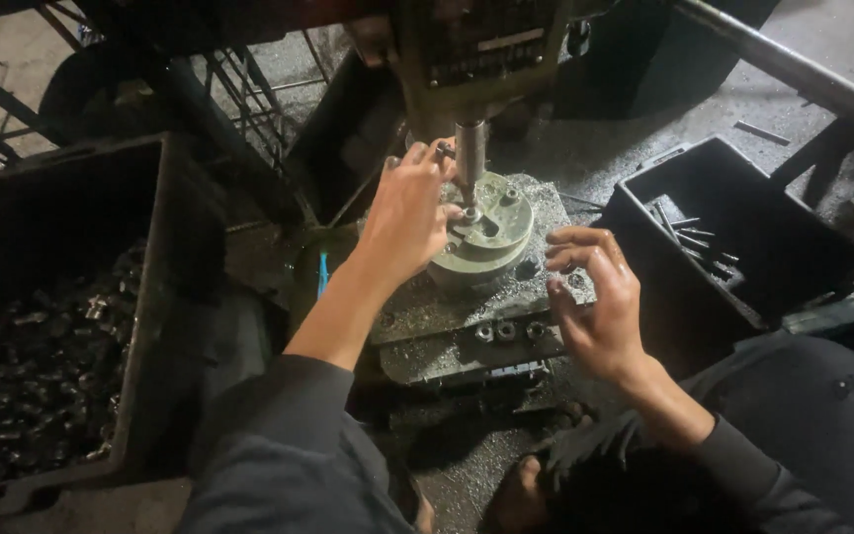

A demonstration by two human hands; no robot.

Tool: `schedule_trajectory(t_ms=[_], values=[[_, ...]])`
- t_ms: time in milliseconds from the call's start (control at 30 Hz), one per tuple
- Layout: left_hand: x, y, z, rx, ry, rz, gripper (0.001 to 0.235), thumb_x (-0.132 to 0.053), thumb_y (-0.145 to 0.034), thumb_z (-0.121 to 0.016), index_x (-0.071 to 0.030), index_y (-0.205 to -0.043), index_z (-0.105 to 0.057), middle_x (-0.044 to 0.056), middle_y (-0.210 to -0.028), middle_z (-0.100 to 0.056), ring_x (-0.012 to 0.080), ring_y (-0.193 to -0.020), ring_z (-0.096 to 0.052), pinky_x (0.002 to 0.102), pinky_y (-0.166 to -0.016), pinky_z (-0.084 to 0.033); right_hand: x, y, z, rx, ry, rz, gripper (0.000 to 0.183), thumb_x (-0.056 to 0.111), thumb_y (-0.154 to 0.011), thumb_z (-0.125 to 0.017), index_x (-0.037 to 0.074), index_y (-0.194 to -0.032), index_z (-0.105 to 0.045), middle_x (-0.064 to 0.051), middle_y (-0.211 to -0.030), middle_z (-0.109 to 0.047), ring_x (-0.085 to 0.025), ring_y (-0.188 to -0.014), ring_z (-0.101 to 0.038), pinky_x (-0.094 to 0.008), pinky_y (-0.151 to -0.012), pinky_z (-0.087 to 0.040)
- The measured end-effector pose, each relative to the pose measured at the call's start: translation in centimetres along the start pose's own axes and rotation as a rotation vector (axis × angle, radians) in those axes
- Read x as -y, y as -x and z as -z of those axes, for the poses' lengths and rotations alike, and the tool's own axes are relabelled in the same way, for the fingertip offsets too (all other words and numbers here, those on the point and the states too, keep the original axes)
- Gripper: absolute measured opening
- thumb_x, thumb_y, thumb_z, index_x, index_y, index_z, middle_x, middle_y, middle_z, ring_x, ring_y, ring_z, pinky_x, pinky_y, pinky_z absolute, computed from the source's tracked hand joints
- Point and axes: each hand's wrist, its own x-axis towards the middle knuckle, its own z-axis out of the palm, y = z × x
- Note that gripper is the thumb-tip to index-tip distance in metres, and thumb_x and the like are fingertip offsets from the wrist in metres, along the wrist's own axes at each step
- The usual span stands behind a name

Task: Operating a manual drill press to drill holes into small metal components positioned in a jig.

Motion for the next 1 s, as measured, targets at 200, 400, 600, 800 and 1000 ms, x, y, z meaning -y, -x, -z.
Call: schedule_trajectory(t_ms=[200, 400, 600, 800, 1000], values=[[-3.0, -0.5, 3.3, 0.094, 0.05, 0.153, 0.052, -0.005, -0.077, -0.087, -0.003, -0.125, -0.066, 0.019, -0.105, -0.068, 0.0379, -0.101, -0.069, 0.072, -0.109, -0.034, 1.4, -0.5, -0.4, 0.014, -0.023, 0.033, 0.011, 0.004, -0.094, -0.061, -0.001, -0.103, -0.063, -0.028, -0.125, -0.064, -0.039, -0.101, -0.07, -0.044, -0.074, -0.059], [-3.3, -1.1, 2.9, 0.114, -0.068, 0.228, 0.049, -0.013, -0.071, -0.094, -0.008, -0.115, -0.072, 0.015, -0.106, -0.065, 0.0349, -0.101, -0.07, 0.076, -0.109, -0.029, 3.2, -1.4, -0.4, 0.003, -0.058, 0.067, 0.02, 0.006, -0.091, -0.06, -0.003, -0.107, -0.066, -0.032, -0.128, -0.066, -0.039, -0.093, -0.073, -0.044, -0.069, -0.058], [-3.9, 0.4, 6.6, 0.048, 0.069, 0.27, 0.087, 0.009, -0.063, -0.089, -0.002, -0.143, -0.054, 0.012, -0.091, -0.077, 0.0489, -0.127, -0.057, 0.084, -0.105, -0.024, 2.9, -0.5, -0.5, 0.066, 0.042, 0.144, 0.033, -0.002, -0.079, -0.063, 0.001, -0.11, -0.071, -0.028, -0.121, -0.073, -0.037, -0.081, -0.076, -0.044, -0.063, -0.058], [-2.4, 2.2, 9.1, -0.288, 0.023, 0.381, 0.049, 0.017, -0.08, -0.064, -0.003, -0.125, -0.061, 0.008, -0.102, -0.073, 0.0235, -0.095, -0.07, 0.046, -0.103, -0.045, 3.5, -1.0, -0.6, 0.238, 0.351, 0.269, 0.03, -0.001, -0.085, -0.066, 0.003, -0.114, -0.069, -0.028, -0.141, -0.06, -0.031, -0.094, -0.08, -0.038, -0.068, -0.065], [-2.7, 3.5, 10.8, -0.251, 0.067, 0.55, 0.037, 0.009, -0.086, -0.065, 0.001, -0.122, -0.067, 0.024, -0.098, -0.073, 0.0441, -0.101, -0.068, 0.056, -0.091, -0.056, 3.2, -1.7, -2.4, 0.006, 0.307, 0.248, 0.025, 0.007, -0.087, -0.07, 0.014, -0.11, -0.076, -0.008, -0.107, -0.08, -0.022, -0.081, -0.078, -0.031, -0.066, -0.06]])
